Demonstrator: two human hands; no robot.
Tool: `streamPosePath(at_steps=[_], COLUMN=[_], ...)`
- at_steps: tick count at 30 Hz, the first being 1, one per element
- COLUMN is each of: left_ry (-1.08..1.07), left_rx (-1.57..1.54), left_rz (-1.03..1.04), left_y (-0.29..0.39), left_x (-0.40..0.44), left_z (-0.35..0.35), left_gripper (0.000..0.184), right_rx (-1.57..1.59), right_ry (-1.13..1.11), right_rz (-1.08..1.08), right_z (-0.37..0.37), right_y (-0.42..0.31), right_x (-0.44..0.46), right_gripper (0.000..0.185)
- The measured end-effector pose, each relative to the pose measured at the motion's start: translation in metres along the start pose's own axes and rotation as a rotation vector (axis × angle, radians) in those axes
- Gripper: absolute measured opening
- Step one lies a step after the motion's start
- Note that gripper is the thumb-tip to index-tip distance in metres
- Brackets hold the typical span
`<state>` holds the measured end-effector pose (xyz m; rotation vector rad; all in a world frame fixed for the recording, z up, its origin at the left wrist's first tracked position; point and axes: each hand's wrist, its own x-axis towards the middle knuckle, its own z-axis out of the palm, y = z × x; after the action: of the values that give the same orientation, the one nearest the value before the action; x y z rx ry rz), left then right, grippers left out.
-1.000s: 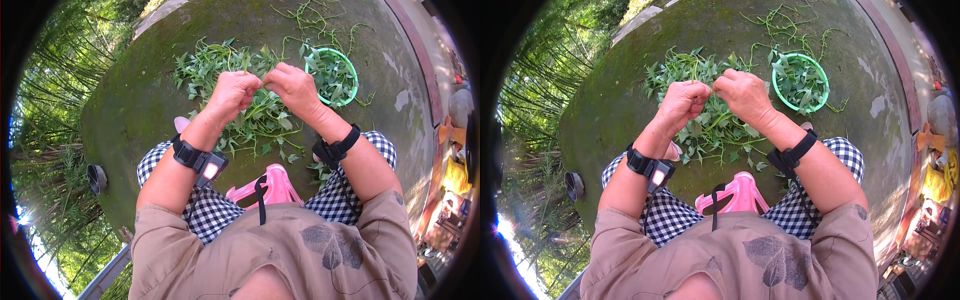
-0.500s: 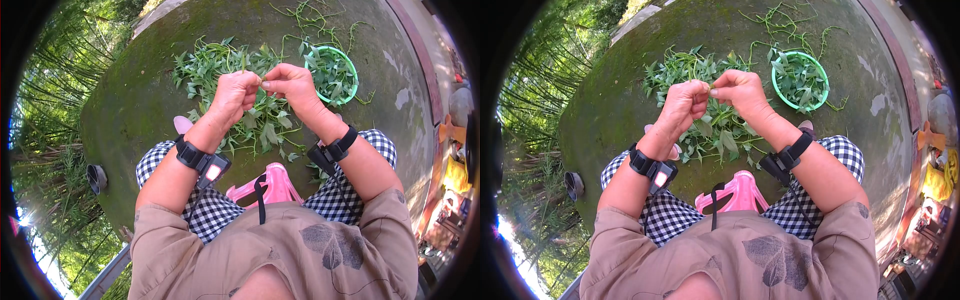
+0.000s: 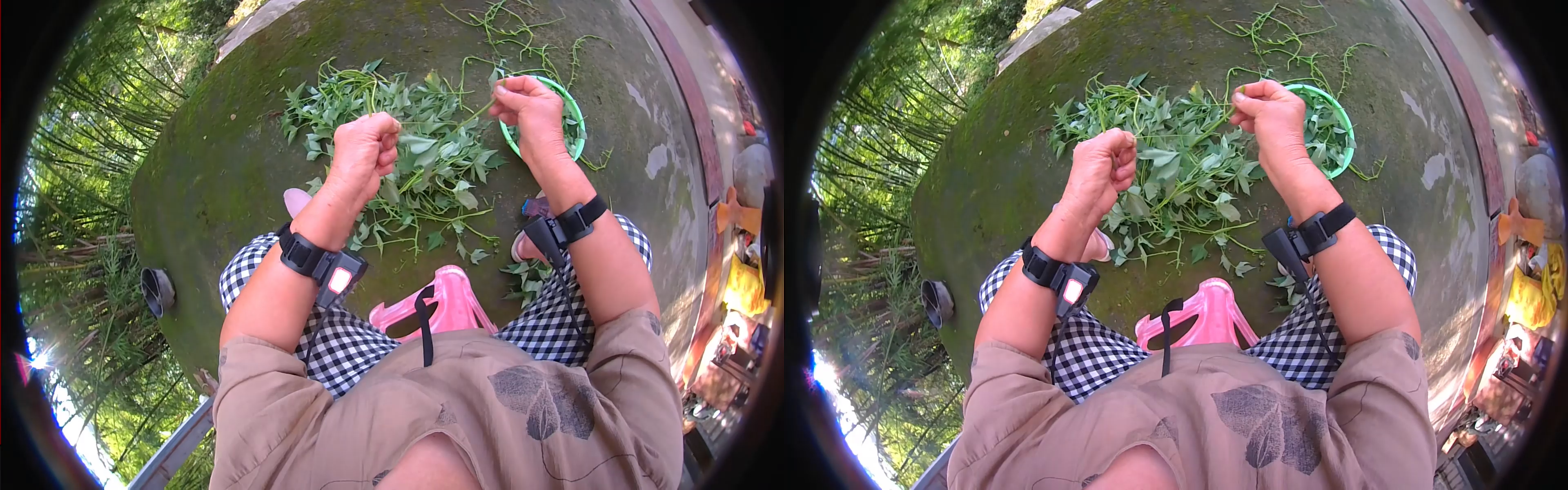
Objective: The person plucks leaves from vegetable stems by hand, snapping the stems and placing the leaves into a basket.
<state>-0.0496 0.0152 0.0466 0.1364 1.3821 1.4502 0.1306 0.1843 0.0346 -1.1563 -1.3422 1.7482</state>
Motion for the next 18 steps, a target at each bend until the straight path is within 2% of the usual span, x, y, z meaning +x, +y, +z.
streamPosePath(at_steps=[5, 8, 12, 15, 18], left_ry=[0.165, 0.190, -0.018, -0.129, -0.175], left_rx=[0.013, -0.044, -0.323, -0.246, -0.153], left_rz=[0.063, 0.094, 0.118, 0.156, 0.151], left_y=[0.002, 0.007, 0.018, 0.022, 0.018], left_x=[0.003, 0.005, 0.011, 0.011, 0.007], left_z=[-0.013, -0.016, -0.027, -0.024, -0.011], left_gripper=[0.009, 0.007, 0.005, 0.008, 0.008], right_rx=[-0.009, 0.030, 0.011, -0.054, -0.125], right_ry=[0.143, 0.209, 0.239, 0.032, -0.294], right_rz=[-0.030, -0.039, -0.046, -0.013, 0.040], right_z=[-0.023, -0.033, -0.040, -0.033, -0.015], right_y=[-0.004, -0.004, -0.006, -0.010, -0.005], right_x=[0.011, 0.016, 0.021, 0.011, 0.001], right_gripper=[0.003, 0.003, 0.003, 0.009, 0.014])
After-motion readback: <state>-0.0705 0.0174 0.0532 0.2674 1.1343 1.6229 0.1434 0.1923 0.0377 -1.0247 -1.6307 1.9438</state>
